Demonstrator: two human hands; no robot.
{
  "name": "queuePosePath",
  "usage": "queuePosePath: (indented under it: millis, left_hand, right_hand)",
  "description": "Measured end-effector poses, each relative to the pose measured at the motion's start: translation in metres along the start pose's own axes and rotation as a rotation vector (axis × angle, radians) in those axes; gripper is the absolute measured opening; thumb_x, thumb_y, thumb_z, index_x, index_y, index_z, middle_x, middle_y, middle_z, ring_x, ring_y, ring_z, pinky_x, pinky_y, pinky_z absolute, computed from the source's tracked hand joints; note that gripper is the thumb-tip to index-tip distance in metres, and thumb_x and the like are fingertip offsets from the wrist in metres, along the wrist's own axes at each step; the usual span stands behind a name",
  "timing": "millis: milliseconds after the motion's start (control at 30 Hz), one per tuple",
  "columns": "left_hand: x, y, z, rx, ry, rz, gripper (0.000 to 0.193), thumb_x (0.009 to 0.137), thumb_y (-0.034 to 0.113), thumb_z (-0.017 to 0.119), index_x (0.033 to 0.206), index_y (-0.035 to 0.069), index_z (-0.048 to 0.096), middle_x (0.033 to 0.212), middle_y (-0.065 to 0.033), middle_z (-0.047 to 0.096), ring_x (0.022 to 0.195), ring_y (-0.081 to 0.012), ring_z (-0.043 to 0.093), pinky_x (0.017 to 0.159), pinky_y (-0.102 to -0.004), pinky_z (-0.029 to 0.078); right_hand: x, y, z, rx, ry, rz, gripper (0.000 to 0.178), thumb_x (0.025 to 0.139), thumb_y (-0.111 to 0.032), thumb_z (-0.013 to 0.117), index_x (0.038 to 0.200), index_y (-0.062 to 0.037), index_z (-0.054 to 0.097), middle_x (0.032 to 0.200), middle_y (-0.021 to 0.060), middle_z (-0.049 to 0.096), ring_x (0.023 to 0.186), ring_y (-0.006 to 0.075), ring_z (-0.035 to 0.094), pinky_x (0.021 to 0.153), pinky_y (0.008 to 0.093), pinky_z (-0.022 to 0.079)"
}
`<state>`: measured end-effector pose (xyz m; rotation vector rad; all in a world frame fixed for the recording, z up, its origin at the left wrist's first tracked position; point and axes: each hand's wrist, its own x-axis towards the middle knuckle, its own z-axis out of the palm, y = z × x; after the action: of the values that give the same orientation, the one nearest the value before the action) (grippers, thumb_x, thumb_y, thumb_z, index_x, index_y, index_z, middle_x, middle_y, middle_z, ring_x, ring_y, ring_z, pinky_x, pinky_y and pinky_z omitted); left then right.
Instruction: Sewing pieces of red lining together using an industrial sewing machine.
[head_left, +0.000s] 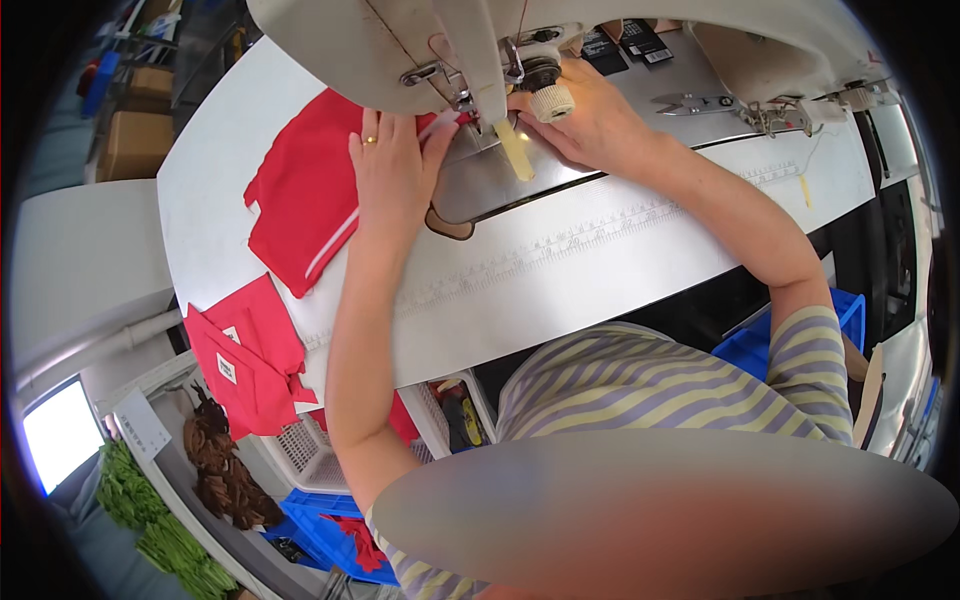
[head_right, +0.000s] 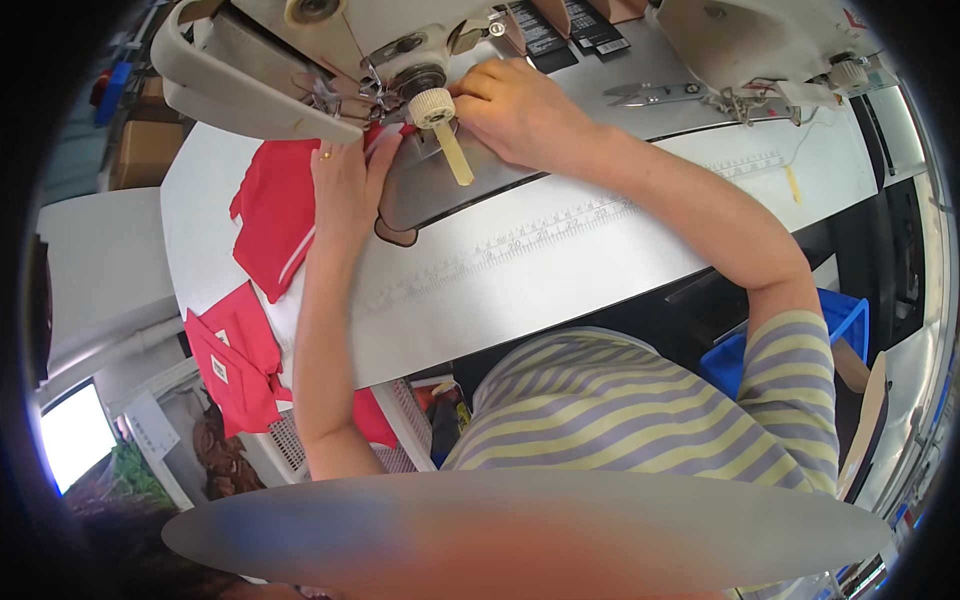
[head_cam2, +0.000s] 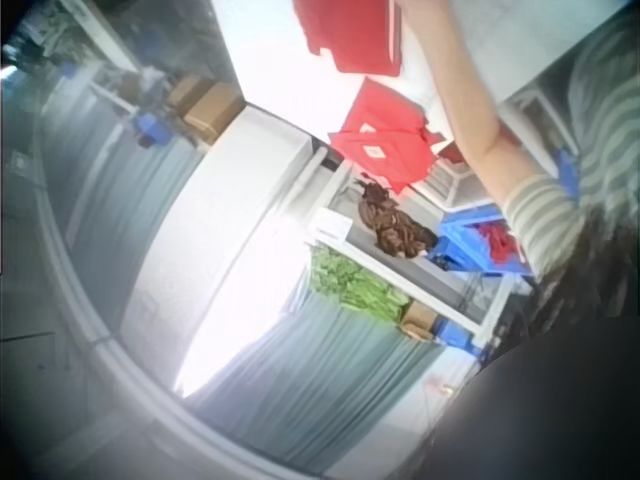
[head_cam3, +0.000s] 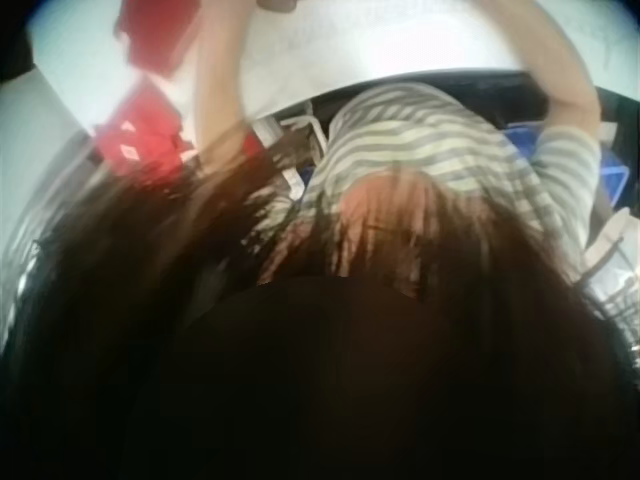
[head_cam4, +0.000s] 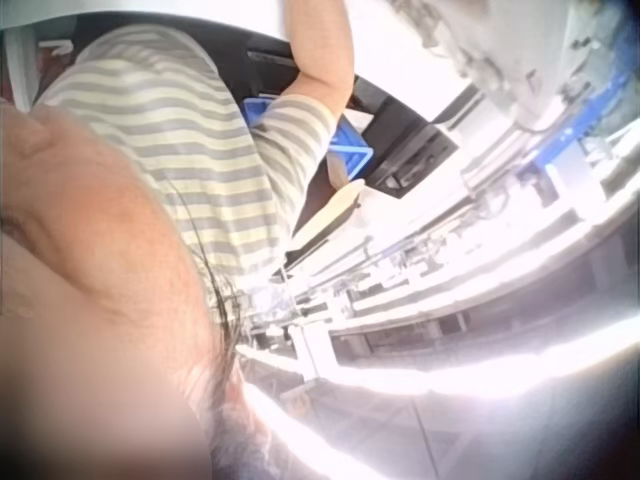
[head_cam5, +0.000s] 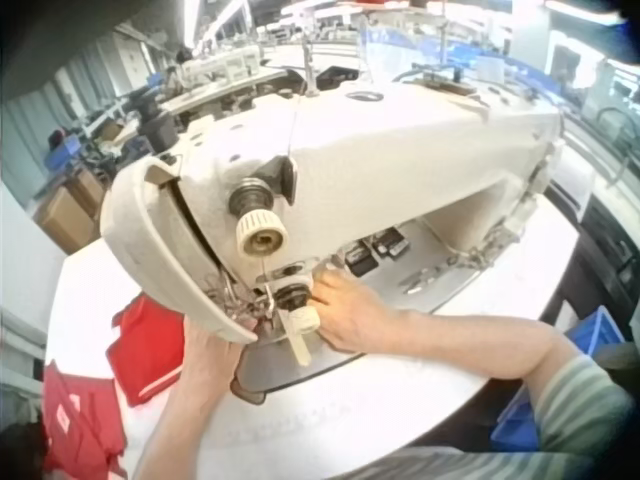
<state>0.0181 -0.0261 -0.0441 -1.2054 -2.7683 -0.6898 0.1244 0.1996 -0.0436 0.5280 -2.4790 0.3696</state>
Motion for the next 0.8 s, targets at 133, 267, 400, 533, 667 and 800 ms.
queuePosePath:
  millis: [133,267,400,533,667,800]
  left_hand:
    - [0.007,-0.026,-0.023,0.272,-0.035,-0.135,0.062,0.091,0.045,0.053,0.144,0.016,0.038,0.151,-0.0101,0.031,0.141,-0.0331,0.024,0.108,-0.0624,0.017]
    - [-0.059,-0.013,-0.058,0.212,-0.201,-0.059,0.064,0.089,0.050,0.053,0.145,0.024,0.037,0.156,-0.0081,0.021,0.143,-0.0321,0.017,0.109,-0.0630,0.015]
    - [-0.151,0.036,-0.058,0.157,-0.389,0.103,0.066,0.086,0.045,0.060,0.145,0.027,0.037,0.155,-0.0075,0.023,0.143,-0.0326,0.018,0.108,-0.0638,0.016]
    - [-0.177,0.058,-0.049,0.006,-0.249,-0.069,0.062,0.088,0.034,0.060,0.144,0.018,0.039,0.152,-0.0078,0.031,0.141,-0.0304,0.026,0.110,-0.0588,0.015]
    - [-0.170,0.062,-0.048,-0.041,-0.125,-0.084,0.058,0.091,0.033,0.058,0.141,0.009,0.042,0.149,-0.0089,0.037,0.138,-0.0271,0.033,0.110,-0.0570,0.018]
    - [-0.170,0.063,-0.048,-0.002,-0.134,-0.086,0.053,0.093,0.029,0.056,0.141,0.011,0.043,0.148,-0.0085,0.038,0.138,-0.0268,0.034,0.110,-0.0562,0.019]
  right_hand:
    - [-0.002,0.000,-0.006,-0.041,-0.020,-0.001,0.021,0.081,-0.014,0.065,0.101,-0.0076,0.062,0.105,0.0041,0.062,0.096,0.0226,0.057,0.083,0.0363,0.044]
    - [-0.013,-0.022,-0.025,-0.026,-0.048,-0.021,0.022,0.082,-0.013,0.064,0.103,-0.0066,0.062,0.106,0.0050,0.063,0.097,0.0239,0.056,0.083,0.0369,0.044]
    - [-0.021,-0.056,-0.028,0.234,-0.060,0.058,0.028,0.085,-0.012,0.063,0.111,-0.0029,0.060,0.111,0.0093,0.061,0.100,0.0279,0.055,0.086,0.0391,0.044]
    - [-0.014,-0.062,-0.022,0.306,-0.152,0.120,0.032,0.086,-0.009,0.063,0.116,-0.0023,0.058,0.119,0.0109,0.058,0.107,0.0303,0.054,0.092,0.0398,0.043]
    - [-0.040,-0.045,-0.060,-0.053,-0.134,0.077,0.023,0.084,-0.012,0.065,0.106,-0.0045,0.063,0.115,0.0101,0.062,0.102,0.0293,0.058,0.089,0.0390,0.047]
    - [-0.087,0.011,-0.111,-0.317,0.046,0.413,0.024,0.083,-0.004,0.063,0.106,-0.0015,0.062,0.104,0.0114,0.064,0.095,0.0329,0.059,0.084,0.0389,0.048]
